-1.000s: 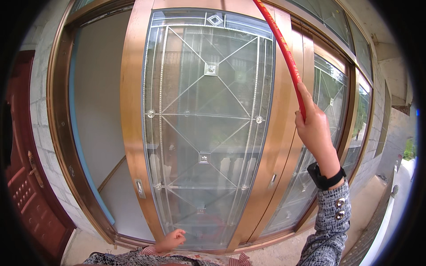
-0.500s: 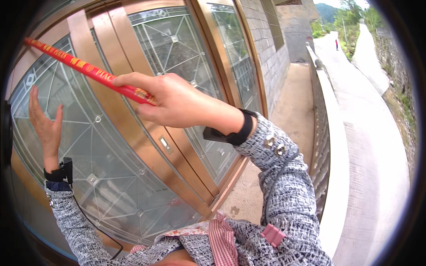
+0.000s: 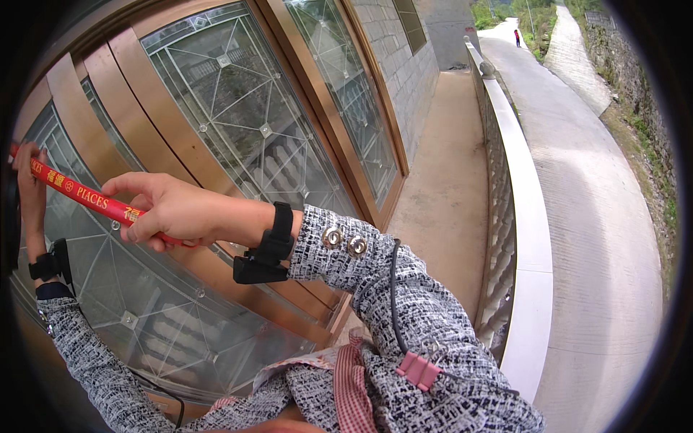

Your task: The person attaches a gray microfiber cloth to a red extendable pole and then uses it to wipe the exterior surface of a large glass door. The person moves the pole across the glass in vertical and horizontal strokes.

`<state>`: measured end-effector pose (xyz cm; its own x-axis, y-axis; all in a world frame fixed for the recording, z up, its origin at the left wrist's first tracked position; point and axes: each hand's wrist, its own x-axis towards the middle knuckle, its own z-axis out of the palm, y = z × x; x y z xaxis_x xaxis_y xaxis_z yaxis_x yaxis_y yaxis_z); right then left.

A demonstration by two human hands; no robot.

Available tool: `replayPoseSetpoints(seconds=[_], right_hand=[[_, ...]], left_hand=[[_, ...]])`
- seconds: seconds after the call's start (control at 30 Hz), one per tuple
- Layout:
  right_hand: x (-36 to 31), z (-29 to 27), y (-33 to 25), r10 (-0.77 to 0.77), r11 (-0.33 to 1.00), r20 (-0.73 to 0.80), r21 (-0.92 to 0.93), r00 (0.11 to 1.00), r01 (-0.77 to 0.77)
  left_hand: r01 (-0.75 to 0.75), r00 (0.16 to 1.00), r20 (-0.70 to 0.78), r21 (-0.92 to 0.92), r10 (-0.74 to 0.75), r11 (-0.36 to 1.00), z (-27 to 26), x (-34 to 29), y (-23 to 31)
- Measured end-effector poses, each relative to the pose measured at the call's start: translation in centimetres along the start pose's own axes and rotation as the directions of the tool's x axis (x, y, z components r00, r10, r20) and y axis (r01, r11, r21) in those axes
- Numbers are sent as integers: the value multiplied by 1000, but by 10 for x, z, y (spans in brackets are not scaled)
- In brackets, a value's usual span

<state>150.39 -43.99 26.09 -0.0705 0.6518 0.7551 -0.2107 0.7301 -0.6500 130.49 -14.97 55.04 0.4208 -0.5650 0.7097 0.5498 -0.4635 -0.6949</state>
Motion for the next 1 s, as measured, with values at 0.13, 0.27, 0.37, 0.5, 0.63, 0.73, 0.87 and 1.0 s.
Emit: replayPoseSetpoints(seconds=[0.13,0.27,0.37,0.5,0.63,0.73,0.87,1.0], right_hand=[[-8,11,9,24,989,3,147,1000,-24],[-33,-5,20,39,975,-86,221,996,-19],[-45,-42,44,6,950,-157,309,988,43],[-78,-101,58,-47,922,-245,362,968,137],[-106,-177,42,-79,917,-341,344,937,202],[-123,-250,14,-111,911,-377,332,920,246],[-129,-312,-7,-152,895,-418,326,896,304],[-127,-363,-27,-175,890,-466,302,867,342]], left_hand=[[-30,995,-98,-59,24,998,-29,0,42],[-91,989,-128,-146,72,985,-10,22,103],[-127,991,-65,-221,116,967,32,41,142],[-252,968,-83,-269,238,930,93,77,205],[-251,968,-68,-350,243,902,154,120,282],[-250,968,-84,-377,236,892,203,163,335],[-282,954,-8,-355,299,891,258,219,381],[-325,940,-14,-340,341,882,301,263,417]])
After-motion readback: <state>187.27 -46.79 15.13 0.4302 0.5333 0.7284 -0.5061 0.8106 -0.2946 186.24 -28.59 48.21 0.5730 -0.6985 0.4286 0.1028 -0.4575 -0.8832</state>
